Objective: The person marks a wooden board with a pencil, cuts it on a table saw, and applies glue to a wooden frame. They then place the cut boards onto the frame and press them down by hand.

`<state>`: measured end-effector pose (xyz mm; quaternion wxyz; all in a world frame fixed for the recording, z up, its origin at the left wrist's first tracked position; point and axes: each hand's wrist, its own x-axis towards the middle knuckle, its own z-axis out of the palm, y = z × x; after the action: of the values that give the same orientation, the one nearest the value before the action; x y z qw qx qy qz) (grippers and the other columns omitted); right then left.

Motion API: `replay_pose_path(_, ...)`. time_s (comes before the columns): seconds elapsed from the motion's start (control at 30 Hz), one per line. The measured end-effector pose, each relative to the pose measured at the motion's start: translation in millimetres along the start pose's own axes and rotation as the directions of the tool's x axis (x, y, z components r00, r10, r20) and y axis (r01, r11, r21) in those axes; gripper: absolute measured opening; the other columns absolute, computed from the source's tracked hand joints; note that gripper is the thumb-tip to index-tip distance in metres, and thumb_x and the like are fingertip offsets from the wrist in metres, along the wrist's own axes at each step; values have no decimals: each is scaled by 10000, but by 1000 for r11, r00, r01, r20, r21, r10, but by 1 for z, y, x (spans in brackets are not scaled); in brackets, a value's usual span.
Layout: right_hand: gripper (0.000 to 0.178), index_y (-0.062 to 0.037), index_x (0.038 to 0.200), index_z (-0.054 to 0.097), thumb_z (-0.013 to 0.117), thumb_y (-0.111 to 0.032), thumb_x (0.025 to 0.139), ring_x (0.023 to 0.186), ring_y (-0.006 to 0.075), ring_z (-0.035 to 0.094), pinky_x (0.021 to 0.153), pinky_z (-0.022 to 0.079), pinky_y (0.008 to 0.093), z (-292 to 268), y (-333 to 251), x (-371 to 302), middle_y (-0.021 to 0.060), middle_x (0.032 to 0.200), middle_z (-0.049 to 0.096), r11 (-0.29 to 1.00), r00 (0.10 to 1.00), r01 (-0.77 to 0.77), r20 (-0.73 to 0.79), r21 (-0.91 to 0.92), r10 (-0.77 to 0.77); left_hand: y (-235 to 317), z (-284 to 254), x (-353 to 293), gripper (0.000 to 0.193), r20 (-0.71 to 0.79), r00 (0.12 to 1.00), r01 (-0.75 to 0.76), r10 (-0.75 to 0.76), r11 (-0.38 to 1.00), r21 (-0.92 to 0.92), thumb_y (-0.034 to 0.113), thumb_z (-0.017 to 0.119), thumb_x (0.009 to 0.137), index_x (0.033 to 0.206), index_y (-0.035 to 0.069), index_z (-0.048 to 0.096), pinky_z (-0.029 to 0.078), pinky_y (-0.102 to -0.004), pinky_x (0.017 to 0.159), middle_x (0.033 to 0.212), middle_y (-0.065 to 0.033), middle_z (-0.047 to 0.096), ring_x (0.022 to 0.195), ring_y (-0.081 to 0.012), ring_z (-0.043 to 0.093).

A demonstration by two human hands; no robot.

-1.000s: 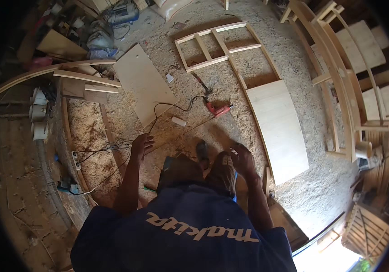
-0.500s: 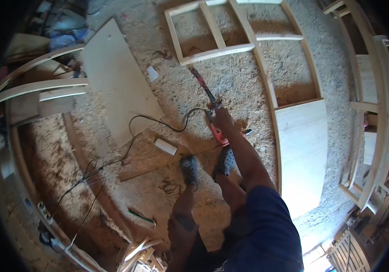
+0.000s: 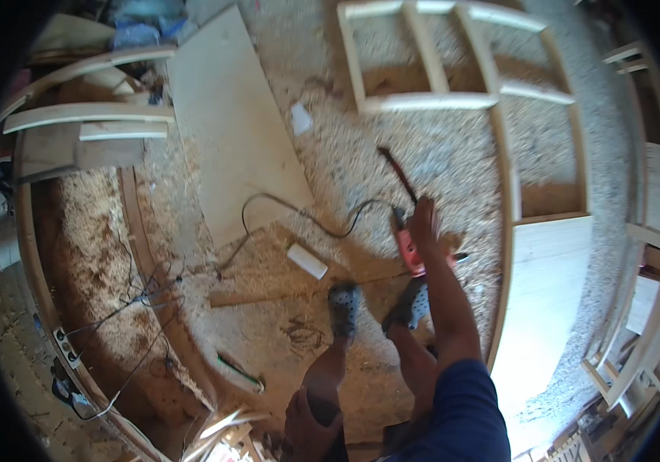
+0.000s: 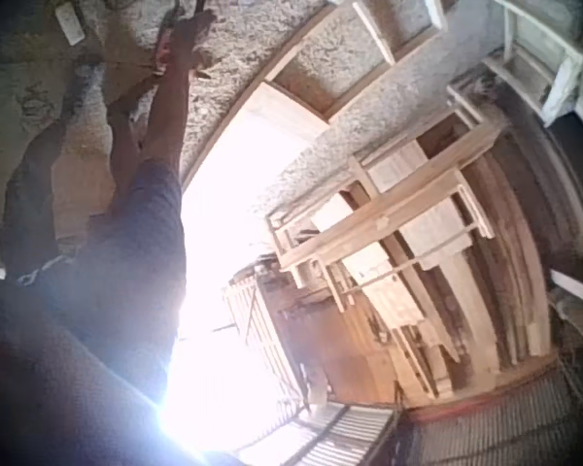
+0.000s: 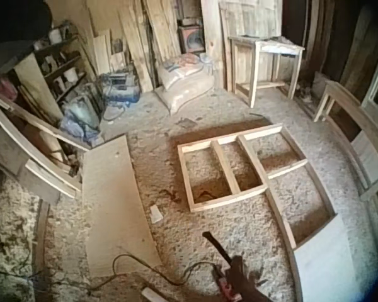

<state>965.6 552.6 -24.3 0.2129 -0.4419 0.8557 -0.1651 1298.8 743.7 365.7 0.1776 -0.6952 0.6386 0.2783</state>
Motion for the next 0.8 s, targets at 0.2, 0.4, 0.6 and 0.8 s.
replay_pose_path(0.2, 273, -49, 1006, 599, 722, -219, 832, 627, 350, 634, 584, 474, 454, -215, -53, -240, 157, 654, 603, 938, 994, -1, -104, 347, 39, -53, -38, -9, 995, 332, 943, 22, -30, 999, 28, 570, 752, 718, 1467, 52, 349, 485, -527, 958, 1386, -241, 481, 1204, -441, 538)
replay_pose_path(0.4, 224, -55, 1028, 642, 666, -229, 888, 687, 339, 642, 629, 483, 418, -427, -152, -493, 169, 754, 635, 783, 951, -196, -81, 590, 298, -160, -42, -16, 767, 523, 696, -495, 493, 856, -149, 586, 679, 824, 1329, 31, 518, 447, -470, 1039, 1300, -244, 582, 1221, -416, 557)
replay_pose_path(0.6, 262, -5, 1072, 605, 625, -242, 960, 822, 200, 677, 750, 539, 339, -535, -254, -713, 111, 914, 658, 572, 767, -152, -268, 806, 582, -196, -125, 43, 654, 812, 416, -767, 409, 638, 72, 537, 640, 884, 1281, 19, 589, 508, -441, 880, 1160, -234, 670, 1060, -396, 654)
replay_pose_path(0.8, 238, -6, 1085, 608, 605, -214, 969, 757, 176, 665, 715, 534, 341, -509, -339, -975, 74, 832, 675, 459, 174, 48, -460, 887, 871, -160, -101, -3, 442, 803, -226, -958, 551, -277, -79, 420, 634, 921, 1111, 23, 597, 484, -424, 664, 914, -129, 645, 757, -292, 624)
